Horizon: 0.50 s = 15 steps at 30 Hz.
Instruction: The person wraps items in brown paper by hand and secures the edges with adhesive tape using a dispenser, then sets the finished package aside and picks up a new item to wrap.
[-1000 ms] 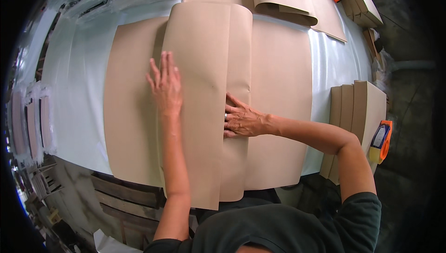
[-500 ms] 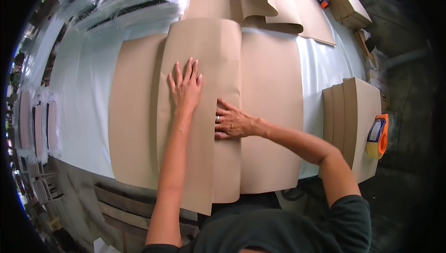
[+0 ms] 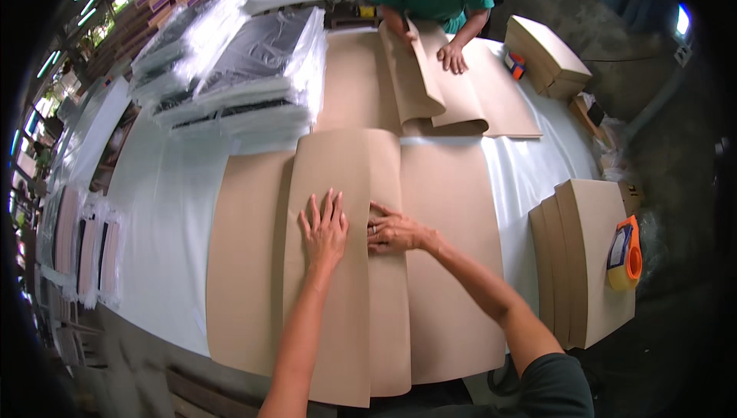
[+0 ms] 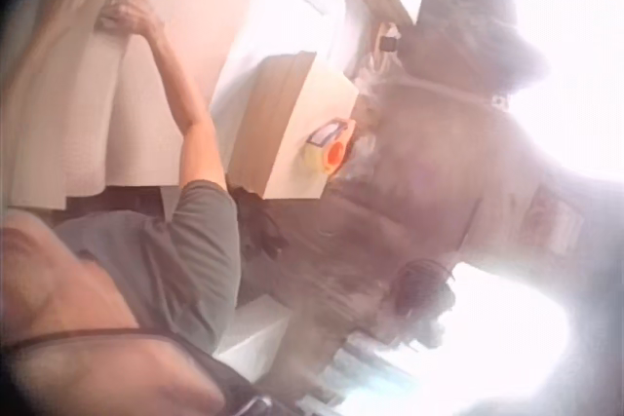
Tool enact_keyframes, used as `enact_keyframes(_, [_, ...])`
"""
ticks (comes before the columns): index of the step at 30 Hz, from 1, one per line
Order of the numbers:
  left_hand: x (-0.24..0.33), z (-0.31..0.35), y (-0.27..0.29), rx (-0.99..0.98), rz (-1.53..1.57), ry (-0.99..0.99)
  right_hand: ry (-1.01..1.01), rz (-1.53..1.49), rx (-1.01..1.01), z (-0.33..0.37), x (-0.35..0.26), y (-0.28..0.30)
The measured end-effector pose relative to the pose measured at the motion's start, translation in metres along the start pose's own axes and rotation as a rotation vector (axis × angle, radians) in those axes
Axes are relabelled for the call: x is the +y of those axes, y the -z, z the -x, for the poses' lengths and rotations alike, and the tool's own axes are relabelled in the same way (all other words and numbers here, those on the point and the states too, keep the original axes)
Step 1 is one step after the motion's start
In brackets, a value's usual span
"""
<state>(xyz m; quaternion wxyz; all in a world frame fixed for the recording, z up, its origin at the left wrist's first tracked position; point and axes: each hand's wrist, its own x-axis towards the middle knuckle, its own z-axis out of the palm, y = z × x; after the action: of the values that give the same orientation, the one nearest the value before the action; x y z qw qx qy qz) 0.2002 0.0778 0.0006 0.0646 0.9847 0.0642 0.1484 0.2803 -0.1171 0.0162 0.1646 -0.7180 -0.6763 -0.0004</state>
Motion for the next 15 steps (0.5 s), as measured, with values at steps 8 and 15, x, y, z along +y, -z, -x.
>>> enact_keyframes(8, [-0.007,0.001,-0.001,-0.004,0.015,0.022,-0.558,-0.151,0.541,-0.005,-0.127,-0.034])
enact_keyframes(15, [-0.022,-0.002,0.002,-0.181,0.201,-0.067,-0.632,0.056,0.192,-0.007,-0.153,-0.038])
